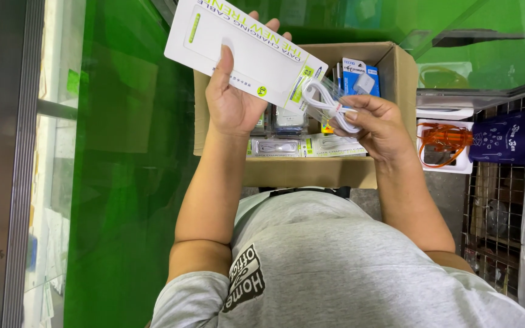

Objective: Inspecting various mobile phone accessories including cases and charging cables inside a cardboard box.

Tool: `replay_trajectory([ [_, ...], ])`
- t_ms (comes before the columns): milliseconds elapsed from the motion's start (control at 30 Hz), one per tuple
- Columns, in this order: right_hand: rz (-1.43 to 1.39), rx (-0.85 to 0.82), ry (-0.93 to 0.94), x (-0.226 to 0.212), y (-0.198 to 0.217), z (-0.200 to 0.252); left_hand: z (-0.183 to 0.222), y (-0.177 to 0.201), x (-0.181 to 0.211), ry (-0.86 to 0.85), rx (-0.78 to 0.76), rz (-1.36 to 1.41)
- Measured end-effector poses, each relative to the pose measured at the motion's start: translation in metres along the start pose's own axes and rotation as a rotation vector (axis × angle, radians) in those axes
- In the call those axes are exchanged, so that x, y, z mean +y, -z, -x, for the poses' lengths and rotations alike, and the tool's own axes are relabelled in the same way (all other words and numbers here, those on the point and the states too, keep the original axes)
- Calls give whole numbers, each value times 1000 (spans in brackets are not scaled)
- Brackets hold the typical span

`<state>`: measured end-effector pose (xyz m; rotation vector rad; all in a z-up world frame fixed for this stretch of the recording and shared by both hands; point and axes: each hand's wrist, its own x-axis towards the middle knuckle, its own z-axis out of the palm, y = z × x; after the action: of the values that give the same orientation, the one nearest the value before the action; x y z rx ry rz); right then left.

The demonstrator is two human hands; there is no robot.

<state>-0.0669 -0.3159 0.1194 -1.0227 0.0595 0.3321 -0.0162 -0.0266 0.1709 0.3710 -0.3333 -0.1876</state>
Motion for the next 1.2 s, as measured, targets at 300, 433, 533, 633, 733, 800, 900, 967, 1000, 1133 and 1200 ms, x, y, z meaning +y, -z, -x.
replay_trajectory([
  [300, -26, -23, -16, 8, -7, -7, 1, 1, -26, 47, 36, 33],
  [433, -30, -19, 9, 12, -20, -12, 5, 16, -61, 127, 84, 60],
  [533, -28, -24, 26, 19, -23, -16, 12, 29, -82, 162, 120, 76],
  [633, -82, -60, 54, 24, -22, -14, 17, 36, -89, 154, 131, 35],
  [733, -176, -172, 0, 1, -27, -10, 13, 41, -77, 140, 153, -59],
  [800, -172, -216, -15, -3, -17, -10, 11, 44, -68, 131, 184, -83],
  [900, -109, -231, -16, 4, -4, -18, 6, 45, -65, 116, 220, -107],
  [967, -49, -203, -4, 13, -2, -24, 6, 46, -72, 110, 227, -107],
  [1000, -29, -139, 11, 17, -4, -26, 5, 46, -78, 128, 220, -123],
  [1133, -13, 40, 75, 35, 0, -42, 7, 47, -105, 199, 224, -213],
  [1200, 2, 66, 74, 44, 10, -48, 4, 50, -106, 232, 238, -234],
])
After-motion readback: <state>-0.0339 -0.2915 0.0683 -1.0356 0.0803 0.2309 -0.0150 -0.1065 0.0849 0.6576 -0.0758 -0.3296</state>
